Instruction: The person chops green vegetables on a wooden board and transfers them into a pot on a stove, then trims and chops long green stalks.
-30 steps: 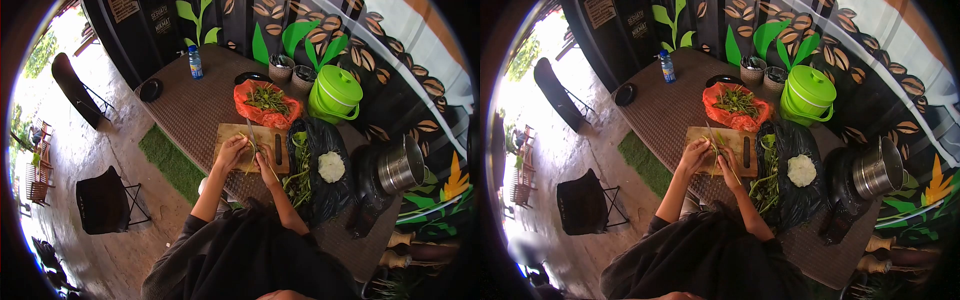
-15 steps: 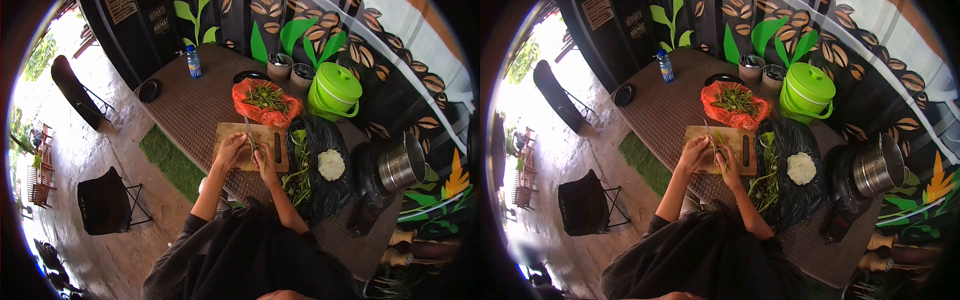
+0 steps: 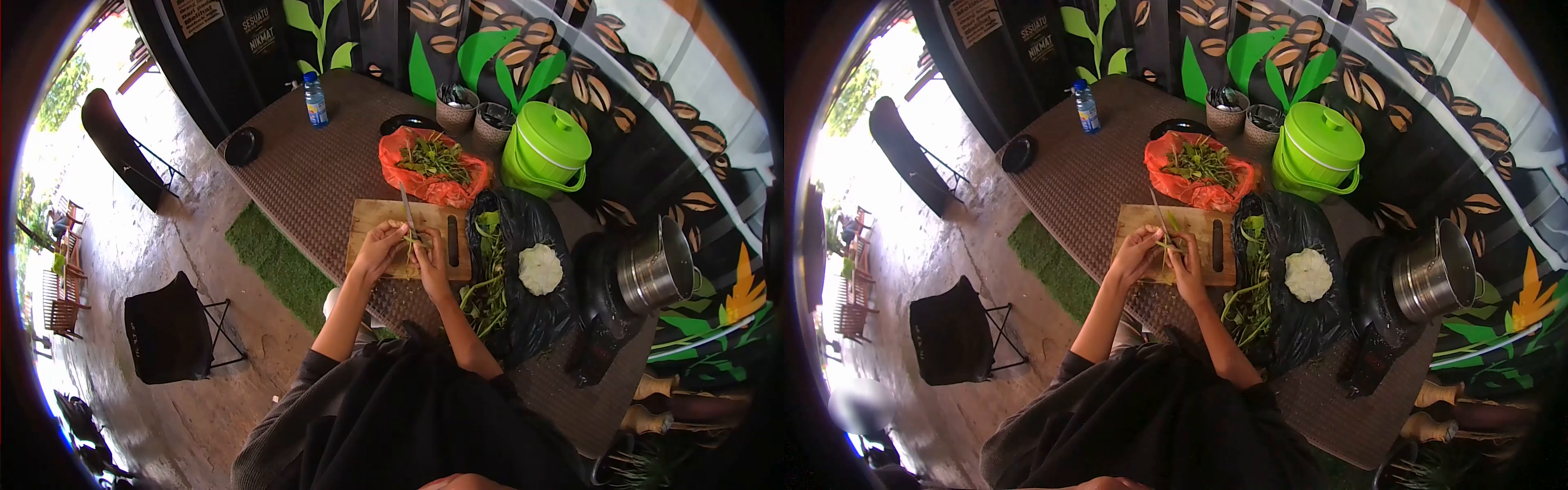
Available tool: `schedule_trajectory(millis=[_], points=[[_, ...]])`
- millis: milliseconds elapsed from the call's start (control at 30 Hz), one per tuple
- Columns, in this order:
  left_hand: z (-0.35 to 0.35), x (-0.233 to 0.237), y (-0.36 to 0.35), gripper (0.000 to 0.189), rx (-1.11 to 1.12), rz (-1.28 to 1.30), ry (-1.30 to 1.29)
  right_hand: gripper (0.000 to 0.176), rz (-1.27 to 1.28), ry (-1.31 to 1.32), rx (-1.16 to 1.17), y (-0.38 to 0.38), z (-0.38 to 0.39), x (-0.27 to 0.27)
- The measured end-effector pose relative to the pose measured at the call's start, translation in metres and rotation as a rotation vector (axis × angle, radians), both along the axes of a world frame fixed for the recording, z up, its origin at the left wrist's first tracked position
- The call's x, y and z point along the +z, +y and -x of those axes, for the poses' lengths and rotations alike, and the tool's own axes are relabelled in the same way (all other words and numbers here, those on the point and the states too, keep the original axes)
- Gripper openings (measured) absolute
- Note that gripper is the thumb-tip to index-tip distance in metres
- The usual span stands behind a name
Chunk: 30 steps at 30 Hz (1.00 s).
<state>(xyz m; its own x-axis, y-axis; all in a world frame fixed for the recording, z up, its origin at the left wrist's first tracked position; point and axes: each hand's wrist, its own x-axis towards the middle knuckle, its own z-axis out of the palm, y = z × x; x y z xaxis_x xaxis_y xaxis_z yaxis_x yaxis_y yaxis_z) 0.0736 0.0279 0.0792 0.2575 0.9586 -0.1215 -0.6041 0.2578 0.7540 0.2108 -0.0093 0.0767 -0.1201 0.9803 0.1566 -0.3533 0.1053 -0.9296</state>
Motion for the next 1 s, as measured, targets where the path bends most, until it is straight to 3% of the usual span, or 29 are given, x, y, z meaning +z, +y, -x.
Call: schedule_trajectory(millis=[367,433,633,800,1000], points=[[0.016,-0.005,0.008,0.01,-0.097,-0.038,0.053,0.022,0.021,0.035,0.028,0.01,0.009,-0.004],[0.019,0.004,0.007,0.018,-0.04,-0.088,0.29,0.021,0.013,0.042,0.041,0.011,0.01,-0.001],[0.031,0.012,0.015,0.026,-0.015,-0.29,0.545,0.017,0.046,0.056,-0.04,0.018,0.014,-0.003],[0.044,0.017,0.027,0.026,0.107,-0.309,0.624,0.024,0.27,-0.044,-0.072,0.019,0.015,-0.004],[0.051,0.014,0.039,0.024,0.134,-0.323,0.727,0.032,0.334,-0.162,-0.061,0.024,0.009,-0.023]])
